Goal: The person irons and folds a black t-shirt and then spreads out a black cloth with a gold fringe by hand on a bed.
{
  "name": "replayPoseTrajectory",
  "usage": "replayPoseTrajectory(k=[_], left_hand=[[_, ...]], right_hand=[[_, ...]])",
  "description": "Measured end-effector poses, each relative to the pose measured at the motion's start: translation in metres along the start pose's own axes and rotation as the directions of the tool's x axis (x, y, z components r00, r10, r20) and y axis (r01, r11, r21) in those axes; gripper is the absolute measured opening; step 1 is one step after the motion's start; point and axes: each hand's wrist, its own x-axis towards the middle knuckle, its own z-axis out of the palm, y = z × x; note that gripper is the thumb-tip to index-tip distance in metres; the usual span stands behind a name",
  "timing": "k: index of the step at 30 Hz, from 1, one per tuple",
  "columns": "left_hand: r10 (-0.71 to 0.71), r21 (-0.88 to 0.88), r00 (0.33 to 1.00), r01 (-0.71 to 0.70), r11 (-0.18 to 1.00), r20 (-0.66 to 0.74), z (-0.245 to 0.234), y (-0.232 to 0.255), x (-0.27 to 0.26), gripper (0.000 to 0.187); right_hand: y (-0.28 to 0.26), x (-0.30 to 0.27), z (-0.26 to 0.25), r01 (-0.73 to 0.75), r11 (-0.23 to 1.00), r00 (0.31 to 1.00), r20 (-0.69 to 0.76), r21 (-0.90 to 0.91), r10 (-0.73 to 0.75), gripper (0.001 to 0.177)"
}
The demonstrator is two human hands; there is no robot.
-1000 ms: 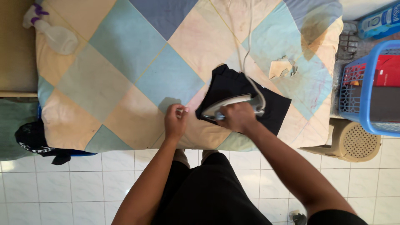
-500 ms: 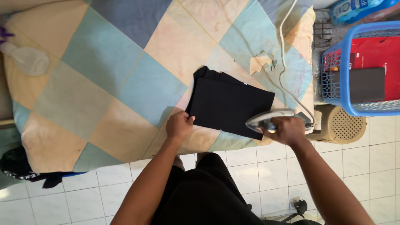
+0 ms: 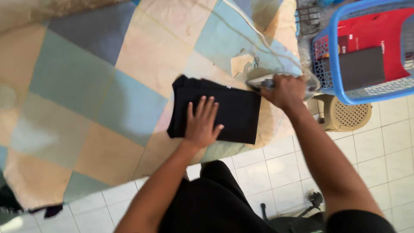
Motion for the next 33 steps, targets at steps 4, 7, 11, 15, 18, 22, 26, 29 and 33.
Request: replayPoseTrajectory(k=[4, 7, 11, 15, 18, 22, 26, 29, 33], left_hand=[[-0.035, 0.110, 0.974, 0.010, 0.994, 0.225, 0.016, 0.003, 0.044, 0.094], [-0.001, 0.057, 0.985, -0.009, 0.998, 0.172, 0.022, -0.009, 0.045, 0.094], [-0.002, 0.104, 0.990, -0.013, 0.995, 0.144, 0.028, -0.013, 0.040, 0.093], [0.034, 0.057, 0.995, -0.040, 0.998, 0.098, 0.017, -0.010, 0.039, 0.094], [0.032, 0.054, 0.999, -0.034, 0.998, 0.039, -0.006, -0.010, 0.009, 0.091], [-0.071, 0.087, 0.997, 0.075, 0.993, -0.041, -0.037, -0.015, -0.060, 0.084], [-0.192, 0.104, 0.972, 0.207, 0.973, -0.132, -0.052, -0.025, -0.129, 0.074], [-0.309, 0.103, 0.938, 0.326, 0.940, -0.157, -0.051, -0.023, -0.166, 0.063], [-0.374, 0.053, 0.912, 0.387, 0.920, -0.166, -0.047, -0.018, -0.180, 0.055]], right_hand=[[0.046, 0.003, -0.019, 0.063, 0.992, 0.935, -0.342, -0.107, -0.096, 0.044], [0.072, 0.013, -0.047, 0.039, 0.995, 0.890, -0.456, 0.089, 0.006, 0.043], [0.074, 0.040, -0.048, -0.069, 0.350, 0.875, -0.112, 0.934, 0.471, 0.024], [0.040, 0.108, -0.001, 0.371, -0.325, 0.867, -0.199, 0.870, 0.458, 0.008], [-0.002, 0.161, 0.043, 0.538, -0.534, 0.831, -0.303, 0.652, 0.466, 0.010], [-0.046, 0.184, 0.086, 0.515, -0.668, 0.854, -0.252, 0.537, 0.456, 0.008], [-0.065, 0.149, 0.085, 0.313, -0.548, 0.910, -0.081, 0.776, 0.406, 0.025], [-0.061, 0.127, 0.066, 0.116, -0.402, 0.932, 0.041, 0.908, 0.361, 0.045], [-0.048, 0.109, 0.053, 0.190, -0.036, 0.938, -0.170, 0.981, 0.303, 0.063]])
